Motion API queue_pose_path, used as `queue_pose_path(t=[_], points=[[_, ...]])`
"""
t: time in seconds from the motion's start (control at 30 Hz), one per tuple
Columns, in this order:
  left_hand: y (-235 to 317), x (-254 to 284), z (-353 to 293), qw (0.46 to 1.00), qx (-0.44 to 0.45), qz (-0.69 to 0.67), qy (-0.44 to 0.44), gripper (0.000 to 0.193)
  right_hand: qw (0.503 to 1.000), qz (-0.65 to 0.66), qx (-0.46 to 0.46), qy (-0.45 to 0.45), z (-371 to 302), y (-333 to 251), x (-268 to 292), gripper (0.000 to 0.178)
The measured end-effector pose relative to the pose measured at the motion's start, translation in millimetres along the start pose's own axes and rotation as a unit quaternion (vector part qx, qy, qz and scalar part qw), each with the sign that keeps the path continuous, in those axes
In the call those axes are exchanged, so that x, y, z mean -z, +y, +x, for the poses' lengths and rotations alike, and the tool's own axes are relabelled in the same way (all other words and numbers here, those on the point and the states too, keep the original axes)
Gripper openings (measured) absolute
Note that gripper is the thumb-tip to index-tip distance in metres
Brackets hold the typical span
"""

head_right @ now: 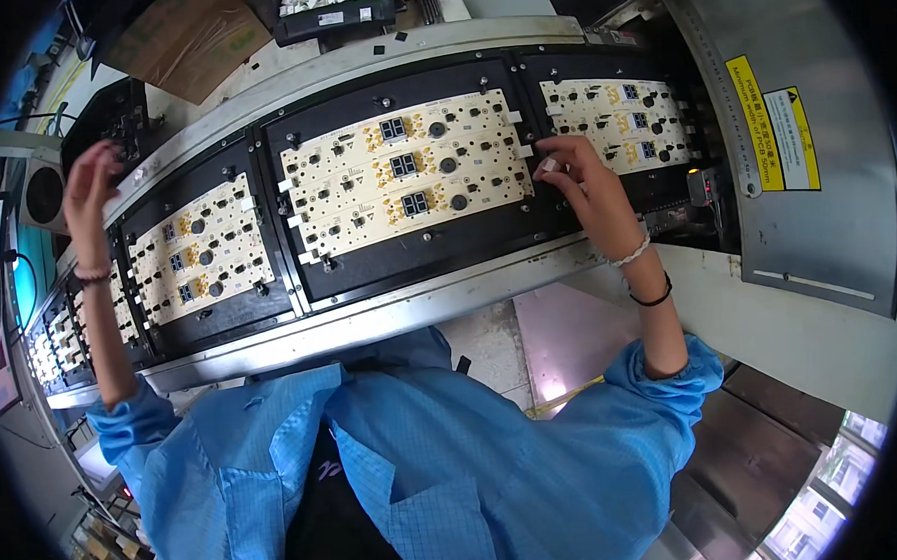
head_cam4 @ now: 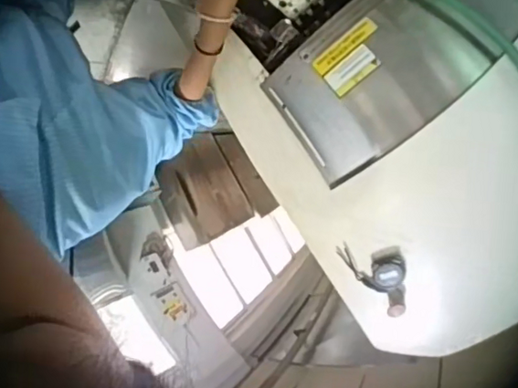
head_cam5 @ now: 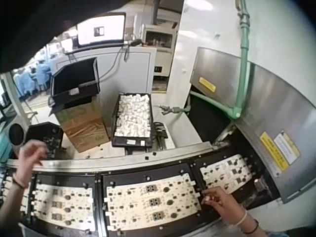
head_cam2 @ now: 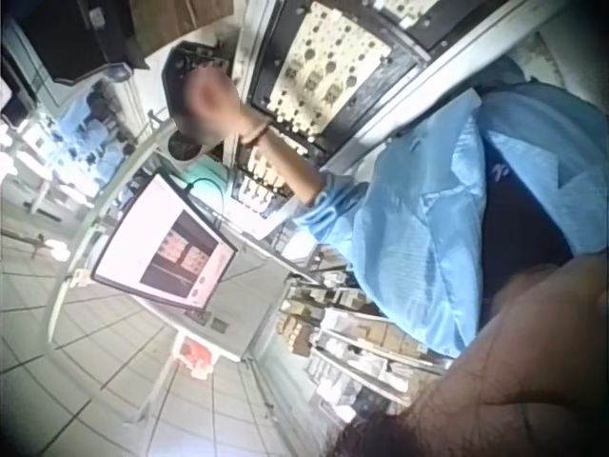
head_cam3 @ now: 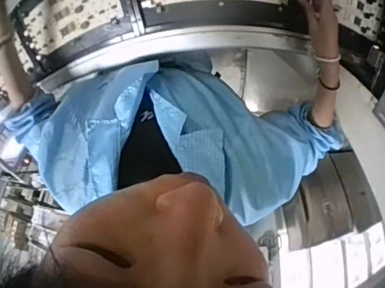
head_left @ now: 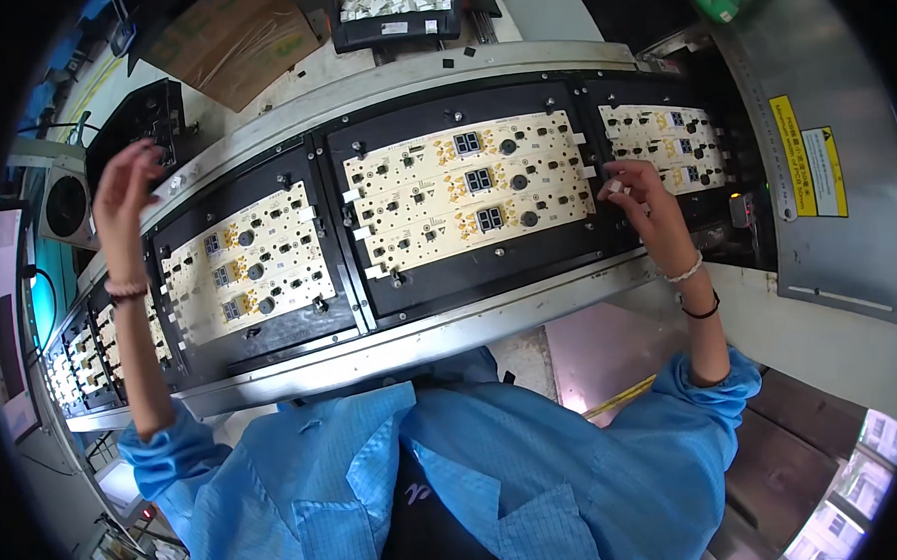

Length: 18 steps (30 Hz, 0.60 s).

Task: Manually placing small electronic components onto multiple printed circuit boards on an assembly line station.

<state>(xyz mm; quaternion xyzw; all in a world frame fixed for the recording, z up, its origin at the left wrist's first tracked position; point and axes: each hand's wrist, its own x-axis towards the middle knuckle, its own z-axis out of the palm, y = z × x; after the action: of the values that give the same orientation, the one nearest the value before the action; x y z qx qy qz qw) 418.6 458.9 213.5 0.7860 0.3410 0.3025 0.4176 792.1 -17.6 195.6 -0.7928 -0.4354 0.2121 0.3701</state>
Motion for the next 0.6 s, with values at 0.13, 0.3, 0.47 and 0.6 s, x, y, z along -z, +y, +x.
queue_pose_path(t=[0.13, 0.3, 0.47, 0.6], points=[[48.7, -75.9, -80.5, 0.982, 0.042, -0.091, -0.162, 0.017, 0.998, -0.039, -0.043, -0.013, -8.9, 10.1, 8.8, 0.017], [90.3, -133.3, -114.0, 0.968, 0.045, -0.041, -0.244, 0.018, 0.975, -0.211, 0.052, -0.043, -9.0, 9.3, 15.7, 0.02], [97.7, -155.3, -114.4, 0.959, 0.058, -0.092, -0.262, 0.016, 0.966, -0.248, 0.062, -0.051, -6.0, 7.5, 21.2, 0.021], [106.6, -166.3, -112.7, 0.956, 0.063, -0.1, -0.269, 0.015, 0.961, -0.257, 0.085, -0.049, -5.5, 9.2, 29.8, 0.02]])
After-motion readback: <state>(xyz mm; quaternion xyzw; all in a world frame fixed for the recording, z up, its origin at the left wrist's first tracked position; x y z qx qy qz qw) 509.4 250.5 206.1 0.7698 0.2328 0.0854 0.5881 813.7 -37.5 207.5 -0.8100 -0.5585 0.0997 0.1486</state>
